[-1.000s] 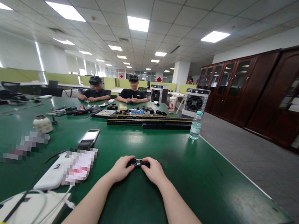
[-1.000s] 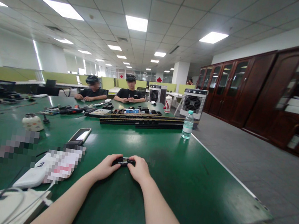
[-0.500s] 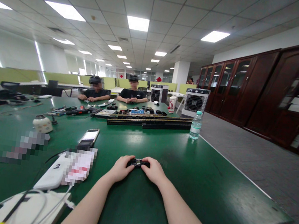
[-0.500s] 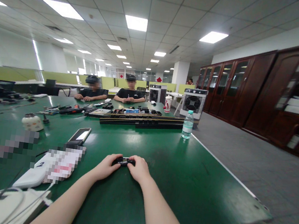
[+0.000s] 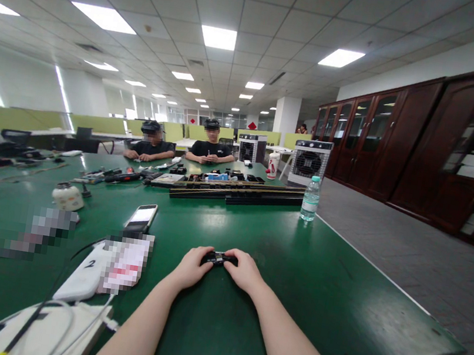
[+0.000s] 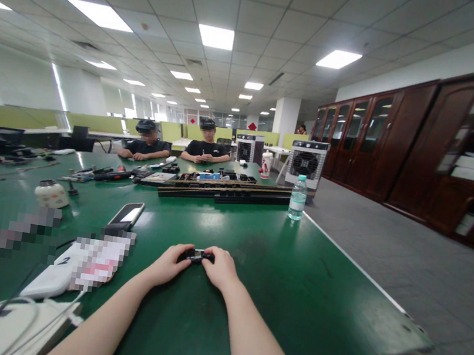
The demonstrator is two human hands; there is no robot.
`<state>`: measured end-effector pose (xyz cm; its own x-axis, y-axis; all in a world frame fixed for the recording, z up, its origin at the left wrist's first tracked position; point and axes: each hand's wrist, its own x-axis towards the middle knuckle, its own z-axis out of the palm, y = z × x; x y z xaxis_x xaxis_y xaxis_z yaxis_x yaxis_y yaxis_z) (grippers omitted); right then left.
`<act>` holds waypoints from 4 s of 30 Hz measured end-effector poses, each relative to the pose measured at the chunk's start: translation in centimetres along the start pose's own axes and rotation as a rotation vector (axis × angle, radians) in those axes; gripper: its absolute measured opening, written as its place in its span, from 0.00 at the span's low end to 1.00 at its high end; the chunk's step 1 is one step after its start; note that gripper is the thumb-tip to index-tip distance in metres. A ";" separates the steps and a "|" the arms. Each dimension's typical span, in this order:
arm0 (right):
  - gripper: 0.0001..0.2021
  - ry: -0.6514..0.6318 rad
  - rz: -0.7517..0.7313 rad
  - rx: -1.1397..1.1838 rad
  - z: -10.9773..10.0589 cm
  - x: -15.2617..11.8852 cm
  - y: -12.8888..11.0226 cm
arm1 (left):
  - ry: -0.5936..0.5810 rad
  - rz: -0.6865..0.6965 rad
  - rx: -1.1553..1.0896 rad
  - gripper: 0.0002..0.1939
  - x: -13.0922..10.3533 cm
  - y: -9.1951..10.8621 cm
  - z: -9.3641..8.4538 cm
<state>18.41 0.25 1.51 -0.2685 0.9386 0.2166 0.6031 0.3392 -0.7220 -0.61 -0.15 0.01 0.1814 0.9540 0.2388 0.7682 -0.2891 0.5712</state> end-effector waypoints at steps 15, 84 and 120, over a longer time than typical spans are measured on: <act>0.12 0.001 -0.004 -0.028 0.0 0.0 0.0 | 0.000 0.012 -0.004 0.21 0.0 0.0 -0.1; 0.09 0.181 -0.063 0.230 0.9 0.6 0.9 | 0.019 -0.042 -0.005 0.23 -0.3 1.0 -0.2; 0.24 0.379 0.169 0.818 -0.1 1.7 1.5 | -0.002 -0.048 -0.031 0.24 -0.4 1.1 -0.5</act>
<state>18.94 2.39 0.85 0.1267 0.9785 0.1627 -0.1470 0.1807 -0.9725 -0.14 -0.92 0.97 0.1464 0.9669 0.2087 0.7569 -0.2454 0.6058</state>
